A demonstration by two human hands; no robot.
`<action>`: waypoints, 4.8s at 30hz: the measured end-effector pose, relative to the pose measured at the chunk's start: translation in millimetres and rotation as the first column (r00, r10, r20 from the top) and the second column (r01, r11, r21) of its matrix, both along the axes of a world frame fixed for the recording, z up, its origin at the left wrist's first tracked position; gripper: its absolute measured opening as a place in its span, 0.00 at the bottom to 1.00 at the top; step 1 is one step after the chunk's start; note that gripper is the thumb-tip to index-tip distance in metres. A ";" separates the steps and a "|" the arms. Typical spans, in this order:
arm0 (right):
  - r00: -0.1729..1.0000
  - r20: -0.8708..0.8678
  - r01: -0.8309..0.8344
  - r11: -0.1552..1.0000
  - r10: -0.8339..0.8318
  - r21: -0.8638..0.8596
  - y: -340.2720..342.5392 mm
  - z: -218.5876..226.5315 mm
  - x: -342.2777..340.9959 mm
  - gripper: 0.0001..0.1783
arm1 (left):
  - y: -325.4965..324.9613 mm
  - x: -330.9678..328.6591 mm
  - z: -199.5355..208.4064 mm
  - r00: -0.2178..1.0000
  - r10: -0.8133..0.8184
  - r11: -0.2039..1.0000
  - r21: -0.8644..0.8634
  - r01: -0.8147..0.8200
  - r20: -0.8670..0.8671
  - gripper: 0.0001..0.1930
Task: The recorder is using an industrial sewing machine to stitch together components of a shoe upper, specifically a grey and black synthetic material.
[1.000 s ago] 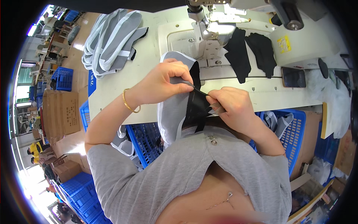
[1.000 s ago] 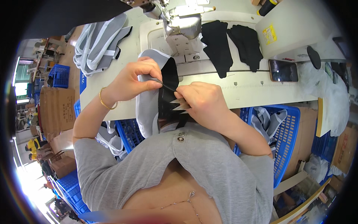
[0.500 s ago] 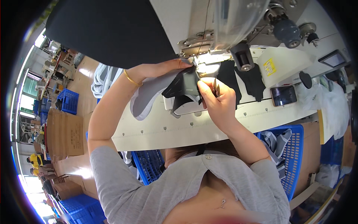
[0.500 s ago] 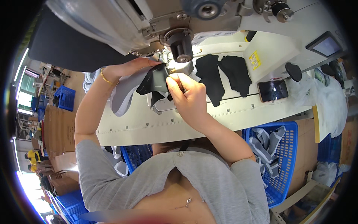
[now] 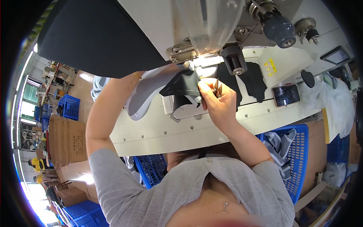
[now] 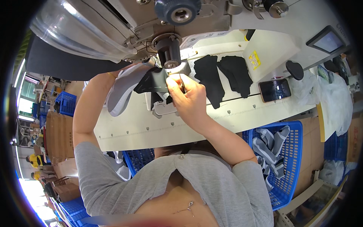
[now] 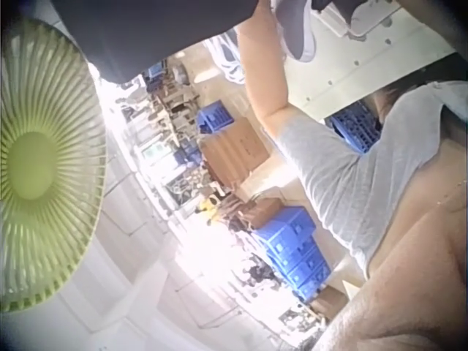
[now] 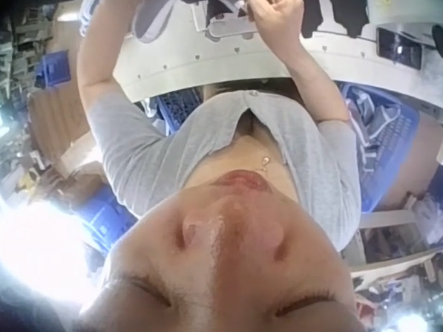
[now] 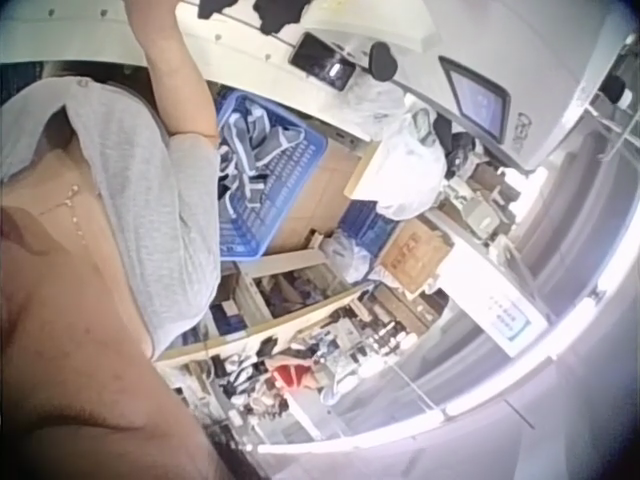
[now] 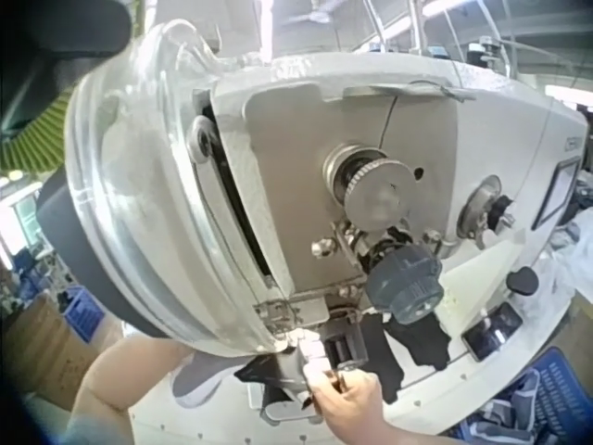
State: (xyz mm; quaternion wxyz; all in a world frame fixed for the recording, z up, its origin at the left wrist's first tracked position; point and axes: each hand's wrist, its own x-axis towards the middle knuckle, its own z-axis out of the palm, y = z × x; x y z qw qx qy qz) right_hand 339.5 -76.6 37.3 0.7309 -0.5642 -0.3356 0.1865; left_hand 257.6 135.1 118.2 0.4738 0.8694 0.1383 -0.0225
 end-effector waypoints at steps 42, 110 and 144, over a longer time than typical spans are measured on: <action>0.992 -0.023 -0.123 0.992 0.123 -0.007 -9.6 1.1 -15.9 0.11 | -68.7 -26.1 -56.1 0.541 -0.522 0.493 0.751 -0.440 0.660 0.15; 0.948 -0.237 -0.169 0.967 0.212 0.190 13.9 -3.2 -25.5 0.12 | -79.1 -11.9 -48.2 0.609 -0.342 0.471 0.691 -0.548 0.716 0.14; 0.979 -0.149 -0.131 0.990 0.138 0.058 -2.3 -3.3 -19.7 0.13 | -75.2 -18.2 -88.7 0.654 -0.136 0.401 0.645 -0.651 0.744 0.33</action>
